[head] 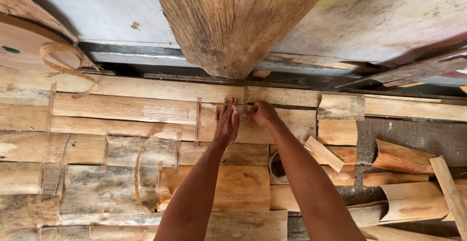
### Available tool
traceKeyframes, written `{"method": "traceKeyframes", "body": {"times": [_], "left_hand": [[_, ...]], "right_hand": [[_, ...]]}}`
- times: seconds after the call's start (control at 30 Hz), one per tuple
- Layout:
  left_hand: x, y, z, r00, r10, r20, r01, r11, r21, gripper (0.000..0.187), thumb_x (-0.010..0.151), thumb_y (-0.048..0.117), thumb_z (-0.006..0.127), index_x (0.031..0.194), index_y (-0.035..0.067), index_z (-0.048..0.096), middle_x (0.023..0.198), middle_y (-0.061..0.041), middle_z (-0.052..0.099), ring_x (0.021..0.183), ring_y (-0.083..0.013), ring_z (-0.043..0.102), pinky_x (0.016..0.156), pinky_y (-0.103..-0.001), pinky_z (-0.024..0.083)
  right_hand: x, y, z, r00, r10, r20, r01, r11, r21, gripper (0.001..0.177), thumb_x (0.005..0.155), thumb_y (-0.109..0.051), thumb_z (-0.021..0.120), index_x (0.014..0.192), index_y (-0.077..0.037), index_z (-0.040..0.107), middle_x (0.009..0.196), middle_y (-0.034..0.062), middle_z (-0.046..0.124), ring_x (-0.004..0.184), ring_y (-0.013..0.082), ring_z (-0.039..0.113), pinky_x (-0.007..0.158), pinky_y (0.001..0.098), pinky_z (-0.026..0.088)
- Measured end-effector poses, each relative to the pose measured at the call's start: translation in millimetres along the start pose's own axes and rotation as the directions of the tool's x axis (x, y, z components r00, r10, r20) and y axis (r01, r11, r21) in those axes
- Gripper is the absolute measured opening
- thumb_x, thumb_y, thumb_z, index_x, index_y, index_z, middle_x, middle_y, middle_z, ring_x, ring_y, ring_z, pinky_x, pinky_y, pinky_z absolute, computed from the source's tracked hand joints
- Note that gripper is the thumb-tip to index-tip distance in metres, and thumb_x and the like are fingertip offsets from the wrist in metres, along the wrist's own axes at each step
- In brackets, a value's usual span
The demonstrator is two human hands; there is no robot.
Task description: Arranging and joining thin strips of wood or bark on a workbench using glue and binding tape.
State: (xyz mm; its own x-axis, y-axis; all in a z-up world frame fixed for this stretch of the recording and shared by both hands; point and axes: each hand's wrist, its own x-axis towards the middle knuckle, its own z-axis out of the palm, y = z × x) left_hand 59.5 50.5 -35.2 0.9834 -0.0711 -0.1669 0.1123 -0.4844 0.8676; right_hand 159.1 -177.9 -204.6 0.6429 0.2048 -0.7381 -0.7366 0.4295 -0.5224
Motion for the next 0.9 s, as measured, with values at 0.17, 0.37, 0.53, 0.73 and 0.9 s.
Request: {"method": "traceKeyframes", "body": {"times": [0.17,0.37,0.53,0.73,0.9], "left_hand": [[-1.3,-2.7,4.1,1.000,0.005,-0.008,-0.005,1.000,0.012,0.070,0.107,0.055,0.014,0.163,0.015,0.030,0.173,-0.008,0.023,0.161,-0.0267,0.009,0.127,-0.049,-0.003],[-0.2,-5.2,5.9,1.000,0.016,-0.021,-0.015,0.999,0.041,0.072,0.107,0.057,0.014,0.163,0.014,0.032,0.172,-0.009,0.024,0.161,-0.0282,0.010,0.127,-0.050,-0.002],[-0.6,-6.7,8.3,1.000,0.026,-0.007,-0.025,0.994,0.102,0.074,0.107,0.058,0.012,0.160,0.013,0.038,0.173,-0.009,0.020,0.162,-0.0288,0.007,0.127,-0.051,-0.002],[0.5,-10.3,12.6,1.000,0.031,0.003,-0.031,0.985,0.167,0.077,0.106,0.060,0.011,0.160,0.011,0.037,0.175,-0.007,0.015,0.161,-0.0286,0.005,0.126,-0.050,-0.002],[0.5,-11.8,16.0,0.998,0.051,0.021,-0.055,0.962,0.268,0.076,0.106,0.059,0.010,0.163,0.013,0.031,0.174,-0.006,0.012,0.161,-0.0284,0.003,0.125,-0.051,-0.003]], "right_hand": [[-109.9,-63.8,102.0,0.957,-0.292,0.008,0.088,0.260,-0.962,0.032,0.096,-0.029,0.070,0.084,-0.004,0.053,0.083,0.0111,0.058,0.073,0.0215,0.056,0.074,0.0389,0.050],[-86.3,-74.4,97.5,0.895,-0.426,0.131,0.130,-0.032,-0.991,0.038,0.089,-0.039,0.082,0.082,-0.008,0.062,0.082,0.0111,0.071,0.073,0.0220,0.065,0.071,0.0418,0.055],[-91.6,-83.5,106.0,0.927,-0.355,0.122,0.122,-0.023,-0.992,0.045,0.078,-0.042,0.091,0.079,-0.006,0.063,0.079,0.0105,0.072,0.071,0.0203,0.065,0.069,0.0381,0.056],[-64.2,-71.1,79.1,0.921,-0.337,0.193,0.191,-0.039,-0.981,0.051,0.067,-0.040,0.097,0.080,-0.007,0.060,0.080,0.0096,0.066,0.072,0.0214,0.062,0.063,0.0384,0.055],[-63.3,-61.9,82.2,0.884,-0.437,0.166,0.182,-0.006,-0.983,0.039,0.075,-0.029,0.087,0.083,-0.007,0.056,0.093,0.0102,0.060,0.075,0.0251,0.067,0.068,0.0427,0.058]]}}
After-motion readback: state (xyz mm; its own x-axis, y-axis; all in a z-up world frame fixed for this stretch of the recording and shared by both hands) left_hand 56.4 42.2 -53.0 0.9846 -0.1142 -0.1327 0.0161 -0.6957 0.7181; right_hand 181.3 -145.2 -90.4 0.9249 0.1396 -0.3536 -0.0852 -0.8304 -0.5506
